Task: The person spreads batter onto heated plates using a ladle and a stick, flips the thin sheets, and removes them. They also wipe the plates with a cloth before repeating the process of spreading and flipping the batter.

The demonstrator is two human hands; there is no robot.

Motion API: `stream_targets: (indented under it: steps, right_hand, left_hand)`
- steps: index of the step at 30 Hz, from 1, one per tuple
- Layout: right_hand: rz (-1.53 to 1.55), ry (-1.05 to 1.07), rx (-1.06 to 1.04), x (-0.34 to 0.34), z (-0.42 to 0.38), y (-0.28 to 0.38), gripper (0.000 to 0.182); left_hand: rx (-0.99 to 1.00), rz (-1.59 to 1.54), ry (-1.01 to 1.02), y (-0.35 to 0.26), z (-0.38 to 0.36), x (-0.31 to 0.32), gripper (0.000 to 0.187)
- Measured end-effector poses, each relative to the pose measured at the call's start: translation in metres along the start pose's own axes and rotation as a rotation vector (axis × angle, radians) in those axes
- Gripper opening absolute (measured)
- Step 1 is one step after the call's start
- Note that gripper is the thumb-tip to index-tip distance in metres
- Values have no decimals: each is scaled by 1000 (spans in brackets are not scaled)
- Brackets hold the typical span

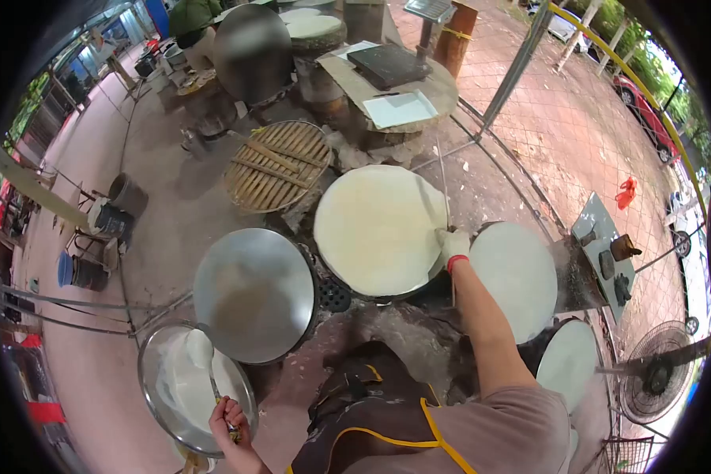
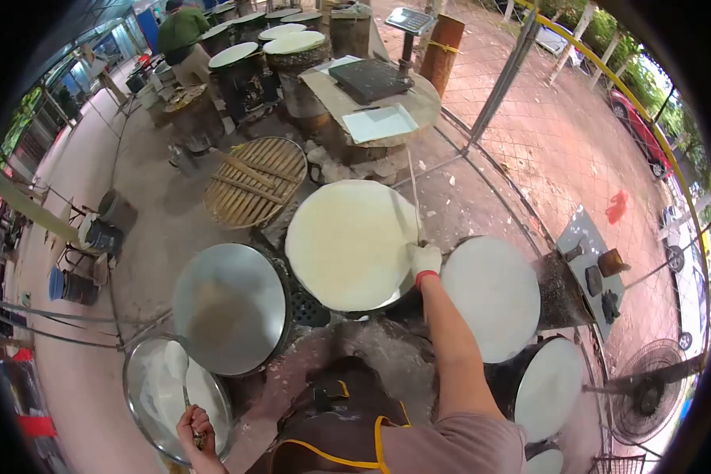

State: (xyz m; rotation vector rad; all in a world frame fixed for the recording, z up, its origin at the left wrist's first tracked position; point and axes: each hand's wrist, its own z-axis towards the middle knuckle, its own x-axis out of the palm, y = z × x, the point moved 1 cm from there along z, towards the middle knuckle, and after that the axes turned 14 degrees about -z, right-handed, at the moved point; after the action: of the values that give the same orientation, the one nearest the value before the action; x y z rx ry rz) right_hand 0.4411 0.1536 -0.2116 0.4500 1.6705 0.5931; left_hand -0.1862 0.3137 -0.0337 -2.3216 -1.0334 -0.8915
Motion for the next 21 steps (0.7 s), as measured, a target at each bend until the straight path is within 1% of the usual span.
stream_targets:
  steps: [1,3,5,7,9,11,13,14,16,18,19,20,21]
  right_hand:
    - [-50,7,-99,-18,-13,38,47]
    - [-160,25,-285,-66,-65,129,43]
    - [-48,-28,-510,-80,-101,187,36]
    - [159,111,-499,-125,-159,258,30]
    - [180,133,-625,-127,-146,284,24]
    - [180,193,-613,-138,-130,323,22]
    - [363,320,-637,-130,-110,360,25]
    - [303,342,-669,-116,-90,374,26]
    - [184,378,-732,-69,-43,399,30]
    - [-27,302,-788,-25,-6,439,31]
    - [-134,259,-819,-17,-7,461,32]
    - [-184,161,-912,-14,-7,481,32]
    - [-231,62,-996,-24,-32,505,31]
  left_hand:
    - [-1,-5,-3,-8,2,-8,11]
    - [12,-12,-33,-22,3,-20,12]
    - [43,-16,-78,-32,5,-21,12]
    - [32,-62,-55,-45,9,-26,11]
    - [43,-108,-39,-56,4,-37,10]
    - [45,-134,-9,-62,6,-38,8]
    - [100,-121,-30,-65,5,-36,7]
    - [108,-145,-24,-65,5,-36,8]
    - [125,-180,-26,-67,7,-36,10]
    - [138,-210,-34,-67,9,-36,10]
    - [184,-210,-45,-61,7,-32,10]
    - [229,-209,-55,-57,4,-25,10]
    - [272,-202,-67,-53,4,-20,10]
